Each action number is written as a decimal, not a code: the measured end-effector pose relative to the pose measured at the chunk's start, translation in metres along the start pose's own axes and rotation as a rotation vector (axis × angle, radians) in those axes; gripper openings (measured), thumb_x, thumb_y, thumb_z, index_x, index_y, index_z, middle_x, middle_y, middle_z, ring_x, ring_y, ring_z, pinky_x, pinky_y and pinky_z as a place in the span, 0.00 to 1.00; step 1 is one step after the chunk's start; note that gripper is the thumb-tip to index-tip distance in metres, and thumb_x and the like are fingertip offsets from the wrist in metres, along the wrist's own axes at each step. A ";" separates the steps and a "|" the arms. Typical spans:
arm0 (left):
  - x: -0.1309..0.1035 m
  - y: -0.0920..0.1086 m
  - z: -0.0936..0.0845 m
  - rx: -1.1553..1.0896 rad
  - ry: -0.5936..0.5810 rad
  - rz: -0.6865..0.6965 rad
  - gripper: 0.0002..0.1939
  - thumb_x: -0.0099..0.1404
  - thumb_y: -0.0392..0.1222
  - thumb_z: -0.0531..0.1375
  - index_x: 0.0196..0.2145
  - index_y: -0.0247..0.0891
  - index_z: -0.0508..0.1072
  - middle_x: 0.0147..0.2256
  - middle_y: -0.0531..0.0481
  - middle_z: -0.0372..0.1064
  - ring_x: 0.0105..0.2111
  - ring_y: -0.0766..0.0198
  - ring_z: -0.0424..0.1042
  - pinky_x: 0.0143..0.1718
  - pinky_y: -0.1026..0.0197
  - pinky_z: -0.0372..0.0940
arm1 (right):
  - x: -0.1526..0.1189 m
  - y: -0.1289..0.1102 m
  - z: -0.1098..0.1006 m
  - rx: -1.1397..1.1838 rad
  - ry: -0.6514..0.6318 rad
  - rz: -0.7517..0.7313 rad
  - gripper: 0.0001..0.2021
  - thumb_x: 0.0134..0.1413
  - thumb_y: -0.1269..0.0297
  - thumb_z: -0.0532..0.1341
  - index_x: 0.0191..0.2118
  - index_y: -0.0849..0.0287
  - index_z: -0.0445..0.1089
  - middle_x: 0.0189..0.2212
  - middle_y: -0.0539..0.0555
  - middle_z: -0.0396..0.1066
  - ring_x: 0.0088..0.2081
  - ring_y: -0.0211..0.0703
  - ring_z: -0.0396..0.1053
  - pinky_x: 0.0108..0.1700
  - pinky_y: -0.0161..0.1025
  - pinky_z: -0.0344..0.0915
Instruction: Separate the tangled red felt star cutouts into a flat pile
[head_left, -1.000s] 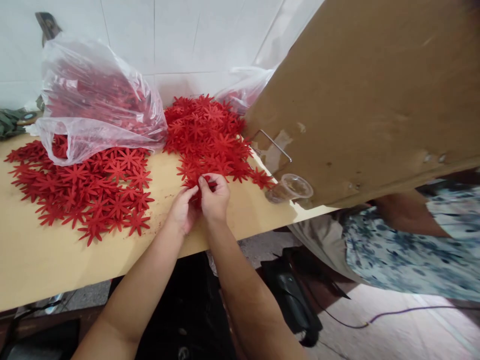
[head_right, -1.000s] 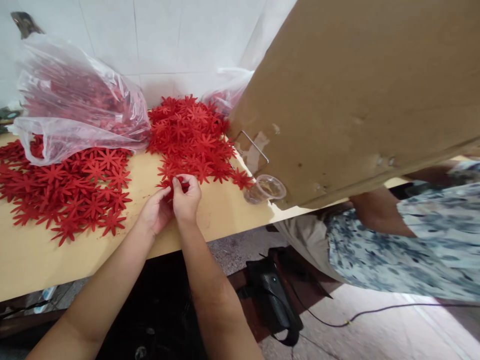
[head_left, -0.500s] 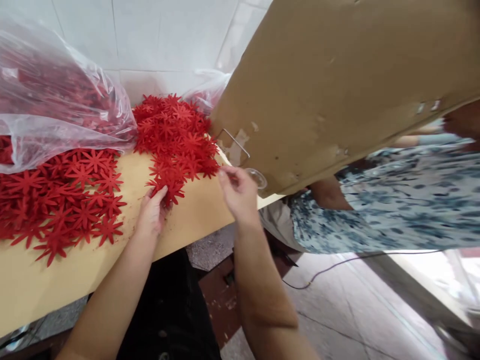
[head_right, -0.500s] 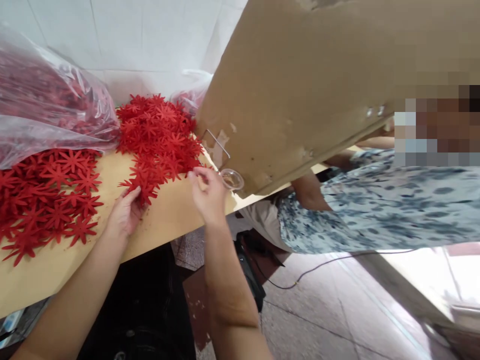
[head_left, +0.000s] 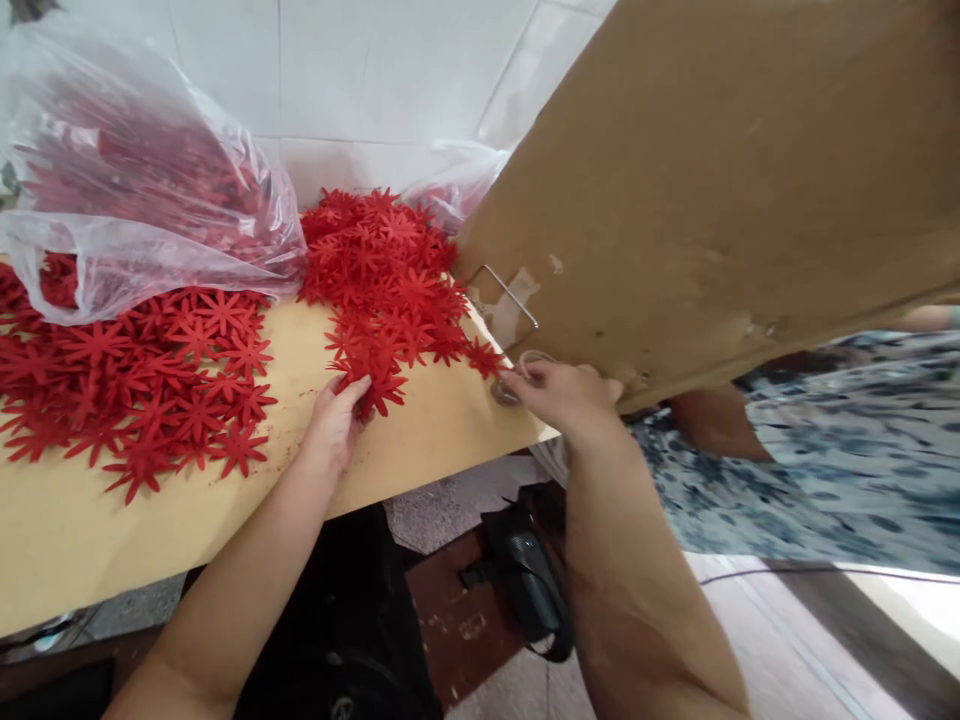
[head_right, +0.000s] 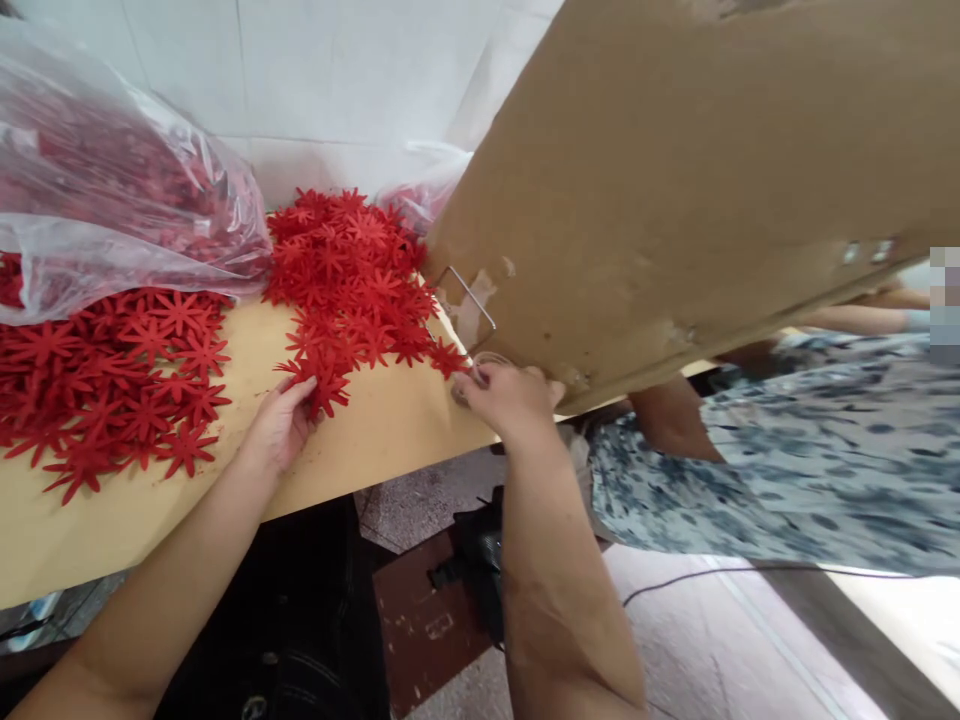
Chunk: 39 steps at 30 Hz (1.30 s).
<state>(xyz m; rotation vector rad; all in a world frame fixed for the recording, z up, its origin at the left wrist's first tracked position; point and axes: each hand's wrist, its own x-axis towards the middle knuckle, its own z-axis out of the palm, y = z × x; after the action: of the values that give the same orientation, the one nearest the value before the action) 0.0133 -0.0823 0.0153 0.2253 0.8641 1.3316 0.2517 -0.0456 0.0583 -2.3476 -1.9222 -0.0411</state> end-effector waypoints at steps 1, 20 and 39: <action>0.000 0.000 0.000 -0.003 0.001 -0.001 0.14 0.45 0.35 0.65 0.31 0.38 0.66 0.29 0.54 0.70 0.25 0.71 0.67 0.24 0.67 0.56 | -0.001 0.000 -0.001 0.055 0.069 0.001 0.13 0.46 0.54 0.55 0.26 0.58 0.71 0.25 0.57 0.70 0.33 0.50 0.64 0.38 0.48 0.56; -0.006 0.000 0.001 -0.075 0.005 0.023 0.06 0.49 0.36 0.60 0.26 0.37 0.65 0.24 0.57 0.65 0.24 0.72 0.62 0.28 0.66 0.55 | -0.064 -0.129 0.048 0.734 0.149 -0.500 0.12 0.47 0.61 0.59 0.38 0.61 0.65 0.35 0.58 0.67 0.39 0.47 0.63 0.43 0.47 0.62; -0.007 -0.001 0.002 0.034 0.010 0.194 0.15 0.46 0.39 0.64 0.33 0.36 0.65 0.30 0.54 0.69 0.31 0.68 0.68 0.41 0.60 0.61 | -0.070 -0.125 0.052 1.249 -0.252 -0.469 0.18 0.48 0.54 0.59 0.43 0.58 0.66 0.41 0.57 0.68 0.42 0.43 0.67 0.45 0.43 0.65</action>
<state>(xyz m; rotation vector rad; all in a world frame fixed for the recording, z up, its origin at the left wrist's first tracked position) 0.0156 -0.0888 0.0190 0.3360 0.8914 1.5001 0.1125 -0.0844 0.0084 -1.0936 -1.6958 1.0900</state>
